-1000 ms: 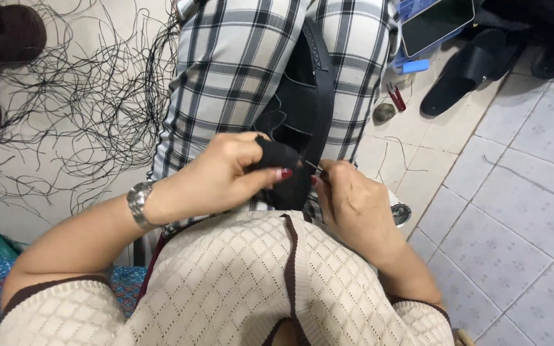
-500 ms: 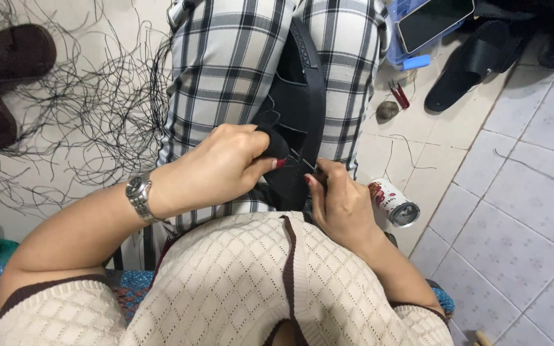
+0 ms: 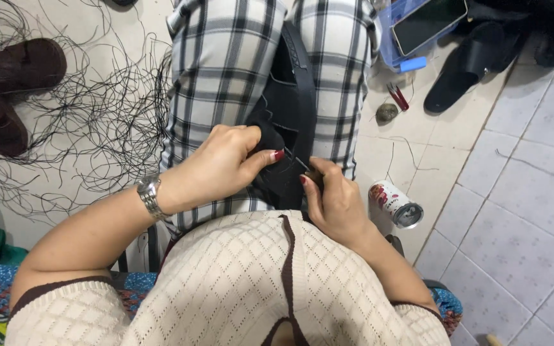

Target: Hand-sewing the upper part of a black sandal to its sole using a needle and thick thread.

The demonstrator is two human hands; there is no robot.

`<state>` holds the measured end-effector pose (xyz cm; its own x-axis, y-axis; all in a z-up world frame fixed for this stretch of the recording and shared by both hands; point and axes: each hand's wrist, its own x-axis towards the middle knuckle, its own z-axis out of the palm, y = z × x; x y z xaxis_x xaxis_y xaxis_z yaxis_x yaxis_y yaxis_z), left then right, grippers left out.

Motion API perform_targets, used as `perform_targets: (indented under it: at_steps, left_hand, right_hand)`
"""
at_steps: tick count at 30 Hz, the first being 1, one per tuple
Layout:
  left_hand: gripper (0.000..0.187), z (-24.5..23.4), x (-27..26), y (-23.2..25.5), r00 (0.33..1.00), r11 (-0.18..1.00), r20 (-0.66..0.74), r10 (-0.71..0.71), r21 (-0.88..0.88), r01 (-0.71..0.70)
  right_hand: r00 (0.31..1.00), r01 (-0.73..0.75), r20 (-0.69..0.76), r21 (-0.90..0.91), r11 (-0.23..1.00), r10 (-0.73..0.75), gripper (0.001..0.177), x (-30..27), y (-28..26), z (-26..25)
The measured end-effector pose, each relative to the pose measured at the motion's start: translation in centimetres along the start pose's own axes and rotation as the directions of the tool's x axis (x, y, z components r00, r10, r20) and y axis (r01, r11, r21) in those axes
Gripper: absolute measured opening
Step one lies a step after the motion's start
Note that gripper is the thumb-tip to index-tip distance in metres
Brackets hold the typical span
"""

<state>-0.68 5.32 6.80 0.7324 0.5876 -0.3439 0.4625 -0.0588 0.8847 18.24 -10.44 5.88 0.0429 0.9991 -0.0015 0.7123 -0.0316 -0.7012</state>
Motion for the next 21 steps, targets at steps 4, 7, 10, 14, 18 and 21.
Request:
perform_targets:
  at_steps: [4,7,10,14,18,21]
  left_hand:
    - [0.031,-0.1,-0.1,0.2,0.997,0.999,0.079,0.008,0.042,-0.011]
    - [0.028,0.2,-0.4,-0.1,0.997,0.999,0.064,-0.036,0.018,0.035]
    - [0.025,0.1,-1.1,2.5,0.998,0.996,0.016,-0.065,-0.057,0.066]
    - [0.022,0.7,-2.2,1.4,0.993,0.981,-0.018,-0.117,-0.154,0.113]
    - [0.013,-0.4,-2.6,3.0,0.974,0.904,-0.208,0.093,-0.393,-0.170]
    - [0.014,0.7,-2.7,2.3,0.936,0.916,-0.244,0.252,-0.252,-0.313]
  right_hand:
    - [0.999,-0.032,-0.032,-0.030,0.999,0.031,0.028,-0.5,0.1,0.3]
    - [0.997,-0.051,0.047,-0.133,0.990,0.058,0.031,-0.4,-1.3,-1.8]
    - [0.945,-0.073,0.288,-0.275,0.959,0.154,0.048,-0.2,-4.1,-7.1]
    - [0.905,-0.086,0.400,-0.160,0.983,0.144,0.039,-0.2,-3.9,-12.1]
    - [0.931,-0.175,0.354,0.200,0.964,0.095,0.033,-0.7,-1.1,-8.1]
    - [0.986,-0.160,0.091,0.271,0.949,0.141,0.057,0.0,-0.4,-5.1]
